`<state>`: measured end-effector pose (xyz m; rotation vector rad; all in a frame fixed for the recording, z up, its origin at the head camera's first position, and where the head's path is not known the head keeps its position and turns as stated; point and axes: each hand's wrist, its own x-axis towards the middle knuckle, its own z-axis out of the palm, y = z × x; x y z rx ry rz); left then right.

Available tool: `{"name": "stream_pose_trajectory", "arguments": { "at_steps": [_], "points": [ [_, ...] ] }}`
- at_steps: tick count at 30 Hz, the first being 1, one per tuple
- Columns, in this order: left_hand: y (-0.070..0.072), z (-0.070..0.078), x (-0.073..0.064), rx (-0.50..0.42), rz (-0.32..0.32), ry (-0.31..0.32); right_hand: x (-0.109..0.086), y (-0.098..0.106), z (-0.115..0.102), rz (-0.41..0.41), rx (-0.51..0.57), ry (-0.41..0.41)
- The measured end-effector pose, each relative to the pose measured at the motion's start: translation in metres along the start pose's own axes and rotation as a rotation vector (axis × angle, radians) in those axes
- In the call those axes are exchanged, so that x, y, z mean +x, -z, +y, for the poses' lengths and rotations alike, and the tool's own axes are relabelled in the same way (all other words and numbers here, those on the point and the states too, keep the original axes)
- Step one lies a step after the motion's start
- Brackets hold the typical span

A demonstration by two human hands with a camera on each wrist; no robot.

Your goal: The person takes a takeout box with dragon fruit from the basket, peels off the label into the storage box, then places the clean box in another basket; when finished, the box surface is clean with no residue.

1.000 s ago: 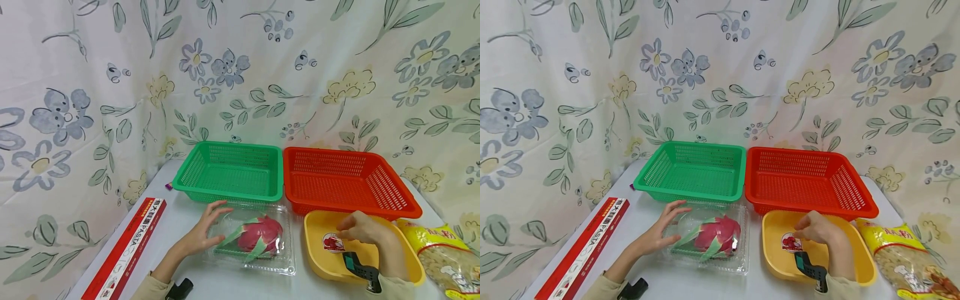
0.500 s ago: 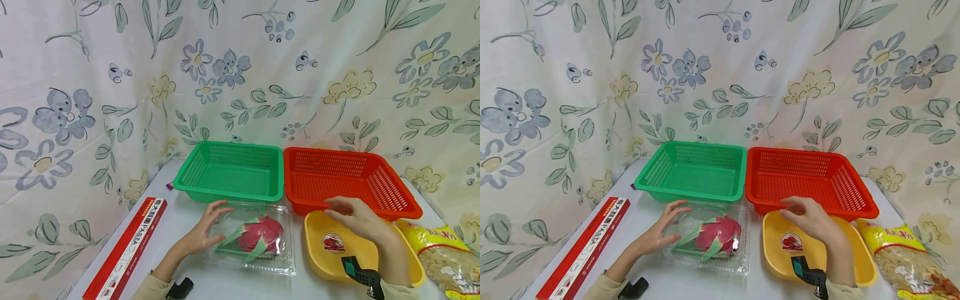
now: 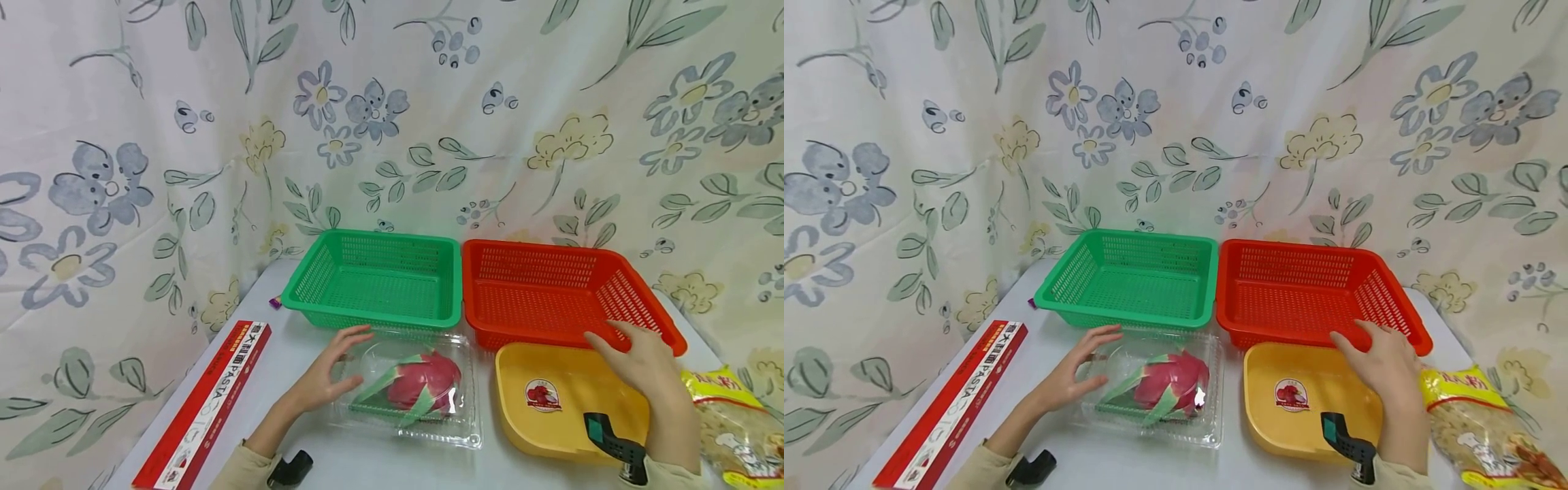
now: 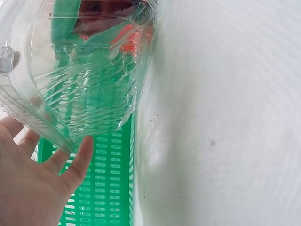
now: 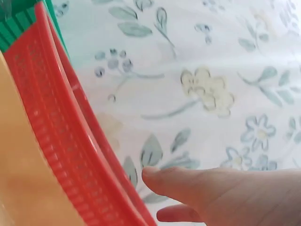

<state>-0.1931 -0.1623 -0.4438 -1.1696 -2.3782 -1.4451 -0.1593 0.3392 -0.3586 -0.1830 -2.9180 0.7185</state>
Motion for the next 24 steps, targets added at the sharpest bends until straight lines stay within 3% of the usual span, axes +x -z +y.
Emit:
{"name": "stream_pose_trajectory", "arguments": {
  "at_steps": [9,17,24],
  "points": [
    [0.000,-0.001,0.000,0.042,0.075,-0.046,-0.003,0.005,0.027,-0.029,0.020,-0.095],
    [0.001,0.013,0.003,0.091,0.220,-0.055,-0.003,0.004,0.028,-0.013,0.057,-0.076],
    [0.000,0.000,0.000,0.179,0.257,-0.030,-0.003,0.003,0.030,-0.004,0.059,-0.057]
  ]
}}
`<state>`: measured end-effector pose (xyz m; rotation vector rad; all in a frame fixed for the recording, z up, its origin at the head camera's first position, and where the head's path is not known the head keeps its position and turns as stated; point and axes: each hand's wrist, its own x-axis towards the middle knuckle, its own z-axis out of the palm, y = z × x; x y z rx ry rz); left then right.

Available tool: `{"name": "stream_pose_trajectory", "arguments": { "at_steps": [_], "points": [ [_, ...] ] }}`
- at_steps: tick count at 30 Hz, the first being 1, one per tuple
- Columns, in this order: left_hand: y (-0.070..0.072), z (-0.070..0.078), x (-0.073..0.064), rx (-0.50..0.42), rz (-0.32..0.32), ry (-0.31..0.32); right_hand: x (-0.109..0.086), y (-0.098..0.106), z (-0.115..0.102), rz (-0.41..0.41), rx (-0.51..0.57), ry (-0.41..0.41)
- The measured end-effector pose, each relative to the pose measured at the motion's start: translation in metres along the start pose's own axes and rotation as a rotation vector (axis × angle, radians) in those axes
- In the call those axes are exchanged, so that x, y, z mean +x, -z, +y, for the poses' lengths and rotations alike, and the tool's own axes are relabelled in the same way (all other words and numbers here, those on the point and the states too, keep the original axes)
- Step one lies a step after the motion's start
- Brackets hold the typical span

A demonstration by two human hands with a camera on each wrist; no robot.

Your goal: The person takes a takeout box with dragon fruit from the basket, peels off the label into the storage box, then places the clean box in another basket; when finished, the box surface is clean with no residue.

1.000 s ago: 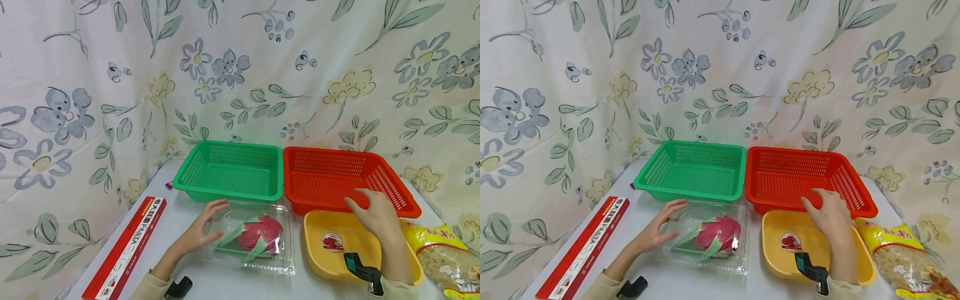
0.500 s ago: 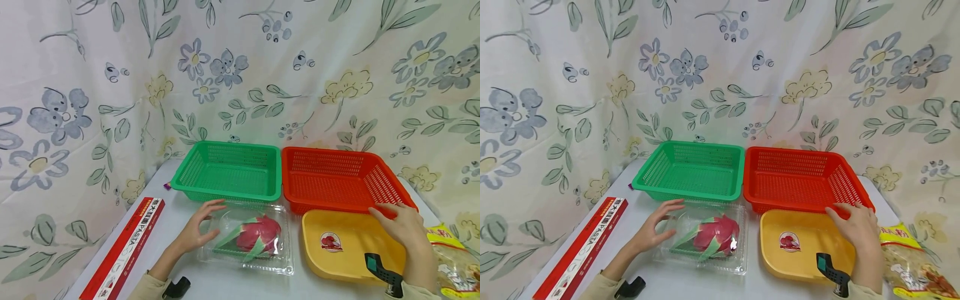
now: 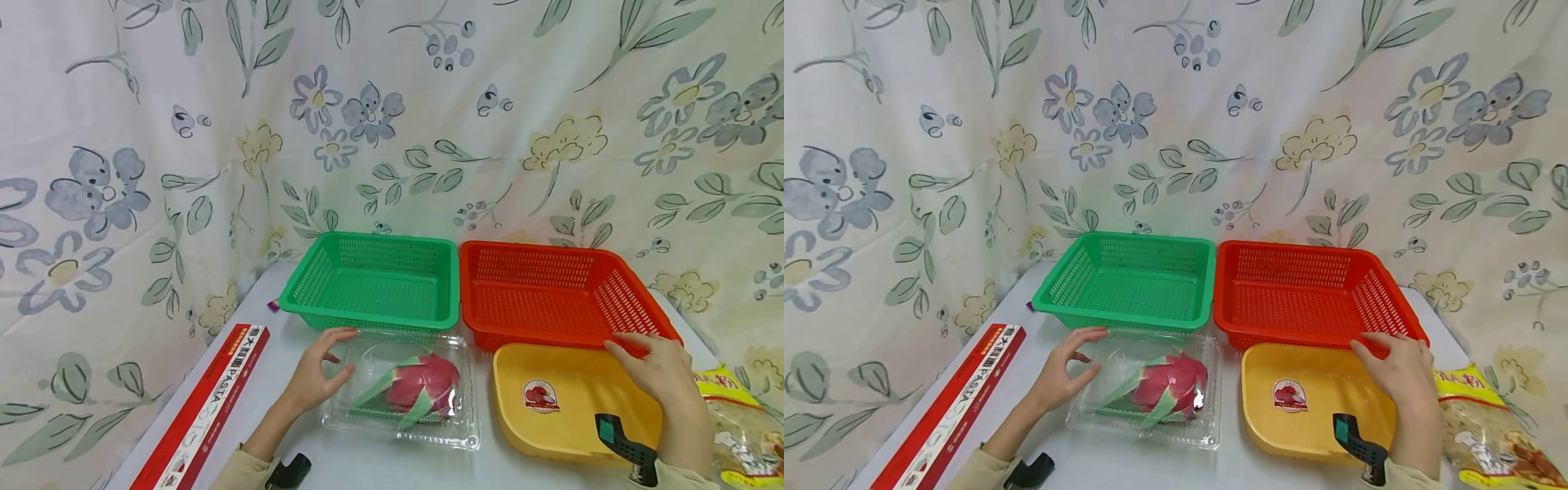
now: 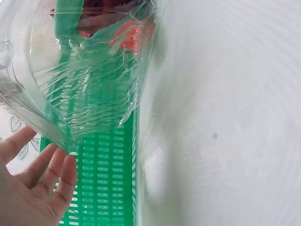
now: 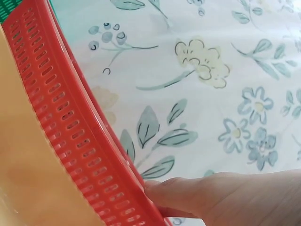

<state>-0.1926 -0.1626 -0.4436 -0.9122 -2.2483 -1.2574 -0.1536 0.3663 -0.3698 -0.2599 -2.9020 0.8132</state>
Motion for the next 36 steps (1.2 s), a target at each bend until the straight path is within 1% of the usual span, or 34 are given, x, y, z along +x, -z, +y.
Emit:
{"name": "stream_pose_trajectory", "arguments": {
  "at_steps": [3,6,8,10,12,15,17,19,21,23,25,29,32,36],
  "points": [
    [0.001,-0.003,-0.002,0.017,-0.021,0.044,0.000,-0.001,0.001,0.014,-0.003,0.012],
    [0.003,-0.004,-0.003,-0.003,-0.080,0.099,0.000,-0.002,0.001,0.025,-0.007,0.025],
    [0.005,-0.004,-0.003,-0.034,-0.144,0.145,0.000,-0.002,0.002,0.025,-0.007,0.025],
    [0.007,-0.003,-0.004,-0.071,-0.224,0.202,0.000,-0.002,0.002,0.022,-0.004,0.018],
    [0.010,-0.003,-0.004,-0.123,-0.312,0.258,0.000,-0.002,0.001,0.015,-0.001,0.007],
    [0.014,-0.002,-0.004,-0.201,-0.424,0.335,0.000,-0.001,0.000,0.003,0.004,-0.014],
    [0.017,-0.001,-0.003,-0.247,-0.475,0.366,0.000,-0.001,0.000,-0.002,0.005,-0.024],
    [0.018,0.000,-0.003,-0.272,-0.505,0.387,0.000,0.000,-0.001,-0.004,0.007,-0.033],
    [0.019,0.000,-0.002,-0.283,-0.521,0.390,0.000,0.000,-0.001,-0.003,0.009,-0.035],
    [0.018,-0.001,-0.001,-0.290,-0.521,0.382,-0.001,0.000,0.000,0.000,0.011,-0.027],
    [0.017,-0.002,-0.002,-0.318,-0.514,0.378,-0.001,-0.001,0.001,0.001,0.014,-0.024],
    [0.015,-0.004,-0.003,-0.450,-0.497,0.394,-0.001,-0.001,0.002,0.006,0.020,-0.015],
    [0.013,-0.003,-0.003,-0.556,-0.485,0.408,-0.001,0.000,0.002,0.008,0.028,-0.014],
    [0.011,-0.001,-0.003,-0.655,-0.465,0.437,0.000,0.000,0.001,0.005,0.034,-0.019]
  ]
}}
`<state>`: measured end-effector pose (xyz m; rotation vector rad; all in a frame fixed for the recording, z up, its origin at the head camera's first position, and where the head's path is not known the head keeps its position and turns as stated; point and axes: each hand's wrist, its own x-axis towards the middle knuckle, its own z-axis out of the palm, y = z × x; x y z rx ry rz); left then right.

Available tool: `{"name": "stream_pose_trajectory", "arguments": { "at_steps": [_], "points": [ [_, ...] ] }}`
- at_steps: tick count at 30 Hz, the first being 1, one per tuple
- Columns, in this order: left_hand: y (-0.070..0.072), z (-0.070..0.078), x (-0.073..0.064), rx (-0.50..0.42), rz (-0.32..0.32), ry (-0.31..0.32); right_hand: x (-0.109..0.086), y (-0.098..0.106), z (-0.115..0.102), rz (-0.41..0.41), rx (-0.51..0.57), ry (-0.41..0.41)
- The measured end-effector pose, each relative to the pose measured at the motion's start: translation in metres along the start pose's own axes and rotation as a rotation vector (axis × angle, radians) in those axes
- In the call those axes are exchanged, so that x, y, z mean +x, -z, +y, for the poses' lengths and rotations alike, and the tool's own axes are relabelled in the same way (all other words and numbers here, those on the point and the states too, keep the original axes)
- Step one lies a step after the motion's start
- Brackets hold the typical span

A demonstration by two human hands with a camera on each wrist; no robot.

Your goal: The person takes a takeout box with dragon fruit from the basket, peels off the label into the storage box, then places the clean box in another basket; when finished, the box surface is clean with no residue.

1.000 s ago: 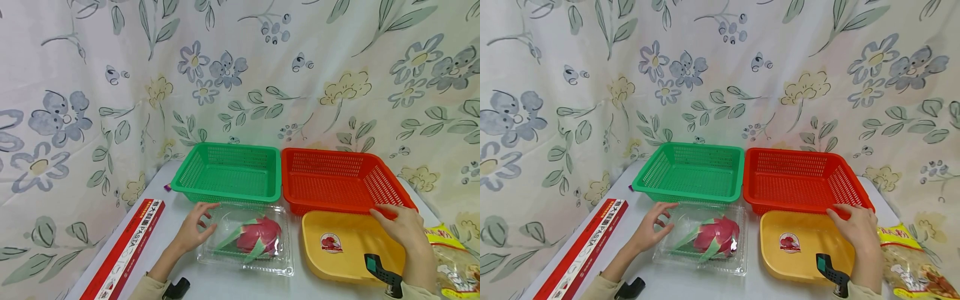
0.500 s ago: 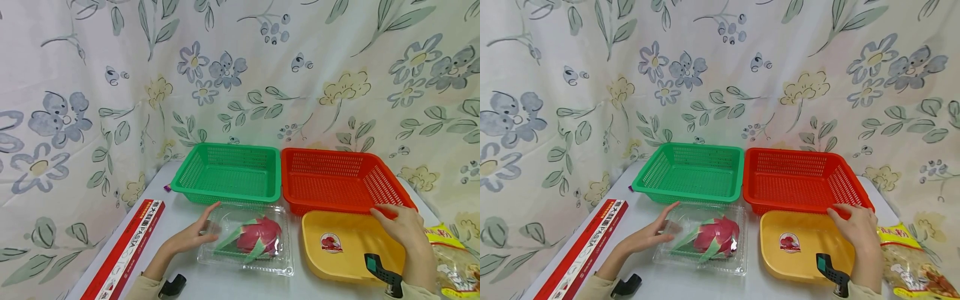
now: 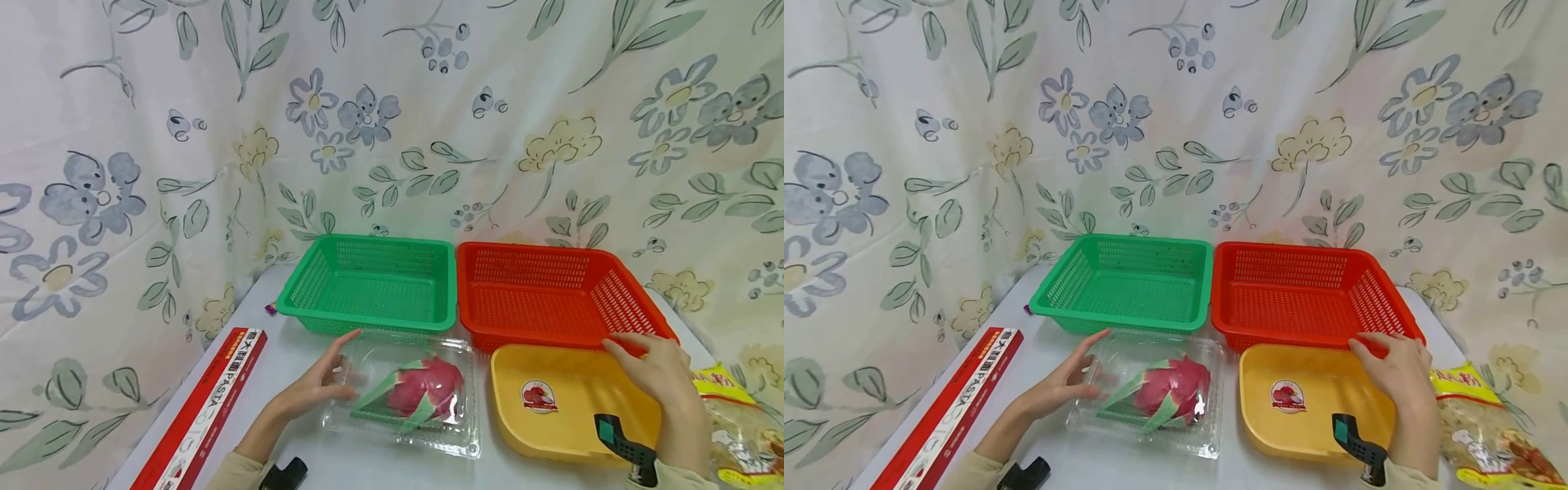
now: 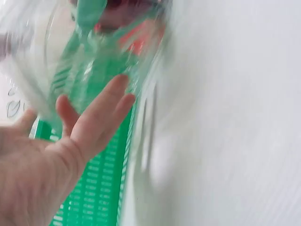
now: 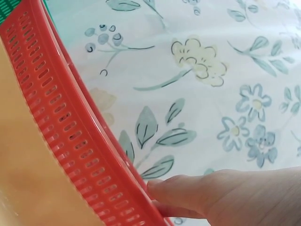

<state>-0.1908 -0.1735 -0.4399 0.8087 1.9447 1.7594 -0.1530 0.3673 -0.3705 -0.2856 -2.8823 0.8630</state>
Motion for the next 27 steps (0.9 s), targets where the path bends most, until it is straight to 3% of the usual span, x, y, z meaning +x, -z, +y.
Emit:
{"name": "stream_pose_trajectory", "arguments": {
  "at_steps": [8,14,19,27],
  "points": [
    [-0.0035,-0.0004,0.0033,-0.087,0.001,-0.013,0.0002,0.0011,0.0000,0.001,0.011,-0.002],
    [-0.0044,0.0013,0.0021,-0.069,0.021,0.028,-0.0002,-0.0016,0.0010,0.015,0.014,0.011],
    [-0.0046,0.0034,0.0011,-0.078,-0.003,0.066,-0.0006,-0.0024,0.0010,0.018,0.021,0.012],
    [-0.0068,0.0046,0.0022,-0.051,-0.001,0.051,-0.0015,-0.0007,0.0012,0.015,0.031,0.008]
  ]
}}
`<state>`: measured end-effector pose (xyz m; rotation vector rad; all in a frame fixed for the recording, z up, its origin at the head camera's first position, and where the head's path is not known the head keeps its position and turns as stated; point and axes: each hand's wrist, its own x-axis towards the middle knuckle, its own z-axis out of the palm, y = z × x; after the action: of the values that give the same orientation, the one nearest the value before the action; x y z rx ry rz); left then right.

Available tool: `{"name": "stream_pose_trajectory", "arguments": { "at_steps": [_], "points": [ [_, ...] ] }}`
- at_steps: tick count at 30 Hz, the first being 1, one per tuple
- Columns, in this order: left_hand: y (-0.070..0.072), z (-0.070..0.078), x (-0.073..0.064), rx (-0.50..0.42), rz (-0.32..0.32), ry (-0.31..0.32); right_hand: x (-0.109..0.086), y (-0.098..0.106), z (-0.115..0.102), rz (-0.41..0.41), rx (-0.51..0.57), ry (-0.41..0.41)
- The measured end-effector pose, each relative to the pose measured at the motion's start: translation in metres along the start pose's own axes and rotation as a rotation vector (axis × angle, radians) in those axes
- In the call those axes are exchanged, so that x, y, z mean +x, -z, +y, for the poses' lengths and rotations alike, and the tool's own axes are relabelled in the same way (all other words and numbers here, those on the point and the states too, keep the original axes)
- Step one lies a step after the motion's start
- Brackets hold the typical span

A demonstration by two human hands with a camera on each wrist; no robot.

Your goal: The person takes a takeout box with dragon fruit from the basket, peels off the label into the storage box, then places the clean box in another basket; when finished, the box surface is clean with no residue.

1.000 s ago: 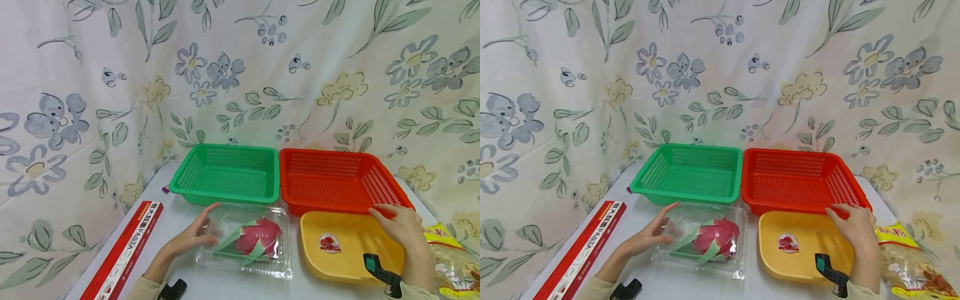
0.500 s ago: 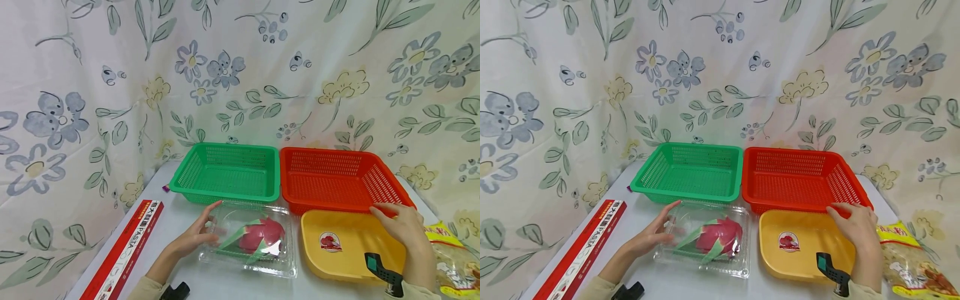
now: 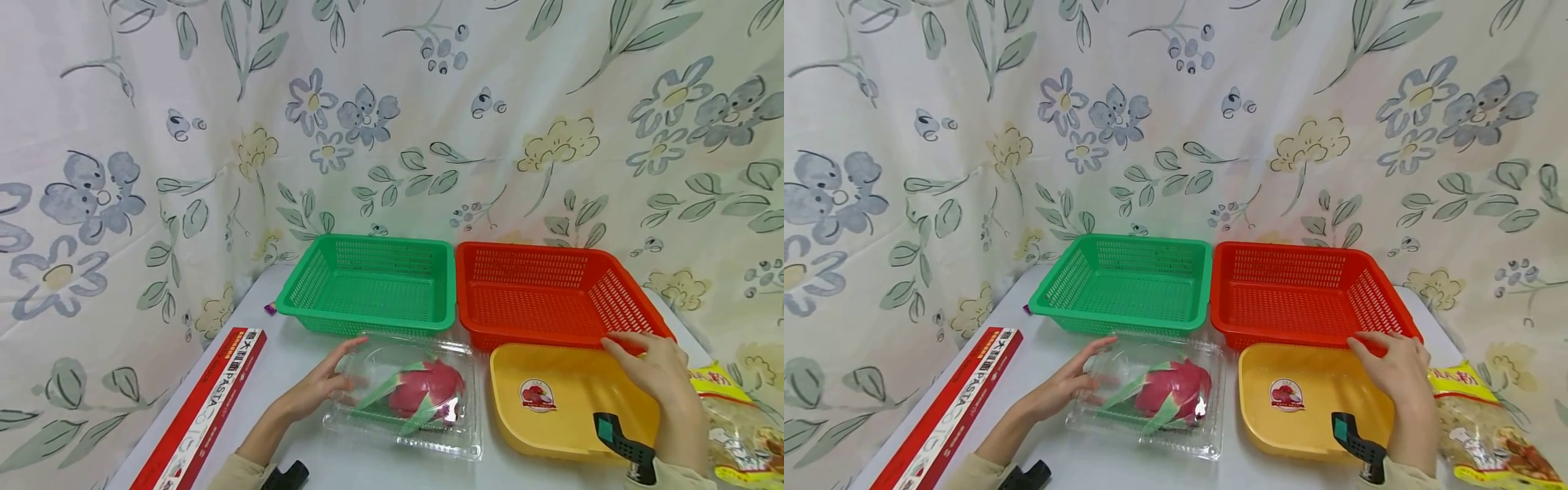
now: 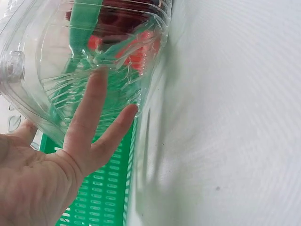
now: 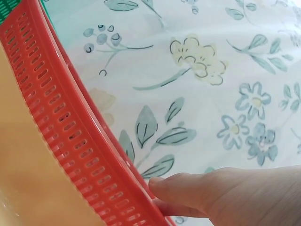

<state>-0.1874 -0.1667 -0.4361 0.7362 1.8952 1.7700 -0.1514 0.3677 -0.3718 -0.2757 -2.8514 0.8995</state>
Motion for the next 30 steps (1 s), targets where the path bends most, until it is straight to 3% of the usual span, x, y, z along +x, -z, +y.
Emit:
{"name": "stream_pose_trajectory", "arguments": {
  "at_steps": [14,21,30],
  "points": [
    [-0.006,0.001,0.002,-0.008,0.071,-0.099,0.000,-0.001,0.000,-0.014,0.021,-0.036],
    [-0.019,0.016,-0.004,0.024,0.140,-0.126,-0.004,-0.004,-0.003,0.008,0.036,-0.004],
    [-0.029,0.039,-0.017,0.106,0.205,-0.185,-0.006,0.002,-0.001,-0.024,0.048,-0.048]
  ]
}}
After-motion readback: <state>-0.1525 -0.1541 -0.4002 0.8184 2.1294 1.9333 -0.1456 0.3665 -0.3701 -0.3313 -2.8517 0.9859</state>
